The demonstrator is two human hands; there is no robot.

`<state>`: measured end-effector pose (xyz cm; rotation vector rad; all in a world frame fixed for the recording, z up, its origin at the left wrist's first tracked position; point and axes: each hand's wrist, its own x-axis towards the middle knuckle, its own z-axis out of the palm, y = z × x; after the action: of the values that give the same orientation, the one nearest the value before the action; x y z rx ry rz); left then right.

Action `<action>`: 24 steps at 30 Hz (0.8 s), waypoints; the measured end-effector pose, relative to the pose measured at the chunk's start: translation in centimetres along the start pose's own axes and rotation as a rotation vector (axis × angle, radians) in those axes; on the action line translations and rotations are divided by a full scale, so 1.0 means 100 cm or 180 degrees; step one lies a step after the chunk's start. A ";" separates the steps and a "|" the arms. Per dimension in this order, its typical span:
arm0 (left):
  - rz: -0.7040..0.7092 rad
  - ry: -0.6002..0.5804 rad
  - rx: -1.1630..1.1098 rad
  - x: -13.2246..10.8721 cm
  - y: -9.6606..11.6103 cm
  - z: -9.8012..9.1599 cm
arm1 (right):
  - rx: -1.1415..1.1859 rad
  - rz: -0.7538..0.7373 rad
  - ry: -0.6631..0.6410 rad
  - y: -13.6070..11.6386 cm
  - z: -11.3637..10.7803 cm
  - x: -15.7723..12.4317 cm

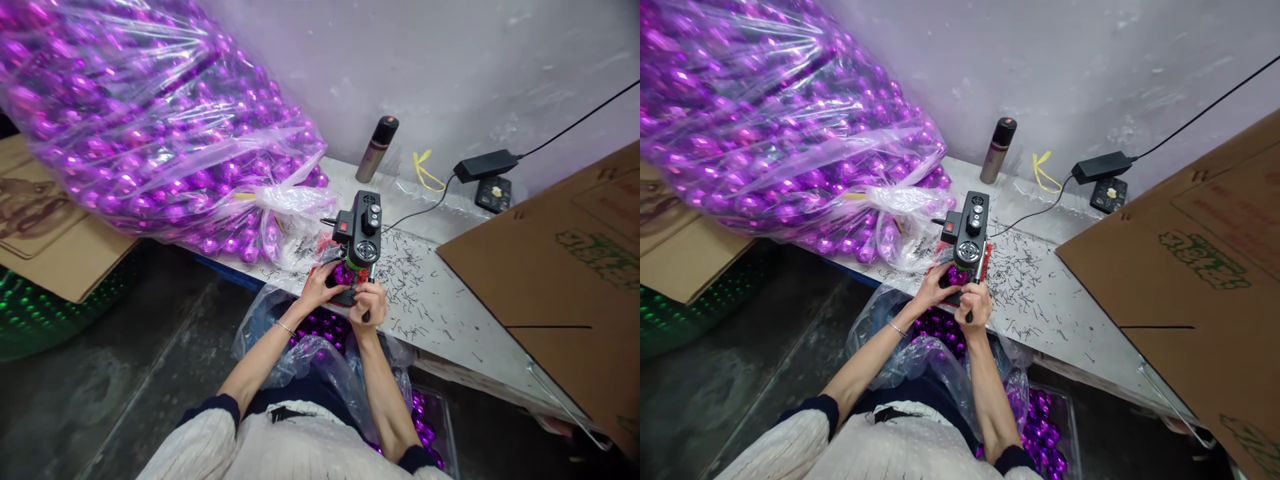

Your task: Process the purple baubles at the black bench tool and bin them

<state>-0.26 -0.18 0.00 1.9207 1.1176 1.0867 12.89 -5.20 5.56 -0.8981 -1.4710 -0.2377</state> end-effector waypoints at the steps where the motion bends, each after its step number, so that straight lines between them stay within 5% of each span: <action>1: 0.0003 0.0011 -0.0012 0.000 0.000 0.000 | -0.0037 -0.0070 -0.0034 0.000 0.000 0.000; 7: 0.0054 0.0032 -0.0091 0.004 -0.002 0.003 | -0.0143 0.0519 0.0117 -0.022 -0.006 0.039; 11: 0.0376 0.0191 0.0120 -0.019 0.001 0.001 | -0.0105 0.0995 -0.0060 -0.040 -0.011 0.078; 15: 0.0705 0.0148 0.0622 -0.062 0.003 -0.014 | -0.0061 0.0836 -0.0092 -0.040 -0.014 0.075; 17: 0.0713 0.0131 0.0781 -0.065 0.000 -0.028 | -0.0082 0.0720 -0.0117 -0.038 -0.013 0.064; 20: 0.0319 0.0394 0.0982 -0.021 -0.012 -0.054 | -0.0147 0.0627 -0.0132 -0.035 -0.013 0.052; 24: -0.0924 0.0722 0.0674 0.086 -0.034 -0.082 | -0.0104 0.0616 -0.0155 -0.034 -0.013 0.049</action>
<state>-6.22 10.00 3.58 1.7468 1.6385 1.0760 12.39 -6.47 11.48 -1.0719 -1.4173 -0.0975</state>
